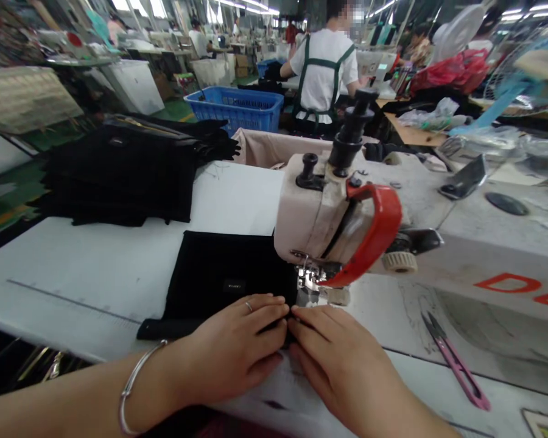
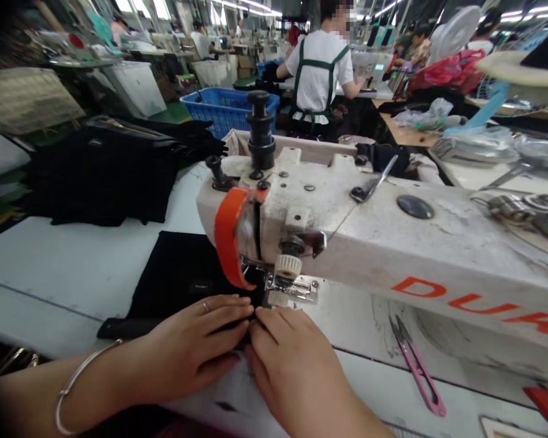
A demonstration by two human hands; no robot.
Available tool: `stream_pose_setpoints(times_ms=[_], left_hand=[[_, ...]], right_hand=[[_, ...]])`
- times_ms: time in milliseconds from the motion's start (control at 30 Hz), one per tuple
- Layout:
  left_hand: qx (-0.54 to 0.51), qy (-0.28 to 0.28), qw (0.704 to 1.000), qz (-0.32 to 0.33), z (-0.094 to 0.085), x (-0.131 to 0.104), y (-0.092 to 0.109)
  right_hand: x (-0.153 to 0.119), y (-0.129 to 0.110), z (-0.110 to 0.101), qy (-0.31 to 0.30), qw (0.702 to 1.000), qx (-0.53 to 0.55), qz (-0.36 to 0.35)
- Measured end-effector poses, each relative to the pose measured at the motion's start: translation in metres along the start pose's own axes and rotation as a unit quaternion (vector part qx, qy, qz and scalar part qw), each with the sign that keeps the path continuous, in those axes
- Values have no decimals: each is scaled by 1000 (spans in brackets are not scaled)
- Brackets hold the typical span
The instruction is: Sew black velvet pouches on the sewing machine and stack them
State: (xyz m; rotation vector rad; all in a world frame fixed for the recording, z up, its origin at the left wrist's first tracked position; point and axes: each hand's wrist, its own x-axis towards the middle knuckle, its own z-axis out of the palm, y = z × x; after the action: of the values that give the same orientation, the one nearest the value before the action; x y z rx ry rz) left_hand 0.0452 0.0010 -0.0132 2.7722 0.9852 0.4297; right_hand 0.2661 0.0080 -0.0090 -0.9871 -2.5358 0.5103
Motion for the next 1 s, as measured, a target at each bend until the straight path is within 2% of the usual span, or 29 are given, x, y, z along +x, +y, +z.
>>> stream_pose_setpoints(times_ms=[233,433,533,600,667,767,867,933,1000], left_hand=[[5,-32,999,33,-5,20,-27],[14,16,998,60,-2,32,-47],[11,27,997,78,-1,35,-55],[4,29,995,95,-3,34,-63],[-4,27,994,108,-5,32,-73],[-15,29,995,95,-8,28,-84],[-52,47,997,44,-6,26,-77],[-77,70,995,8,-1,26,-63],[-83,97,992,-12,3,26,-48]], right_hand=[[9,13,0,10,1000,-6,23],[16,21,7,12,995,-35,92],[14,22,11,20,994,-32,101],[12,23,12,50,994,-23,92],[10,25,10,106,991,-24,80],[9,30,4,164,982,-63,72],[10,37,-1,142,975,-141,101],[11,39,-2,127,967,-184,124],[11,38,0,130,968,-174,122]])
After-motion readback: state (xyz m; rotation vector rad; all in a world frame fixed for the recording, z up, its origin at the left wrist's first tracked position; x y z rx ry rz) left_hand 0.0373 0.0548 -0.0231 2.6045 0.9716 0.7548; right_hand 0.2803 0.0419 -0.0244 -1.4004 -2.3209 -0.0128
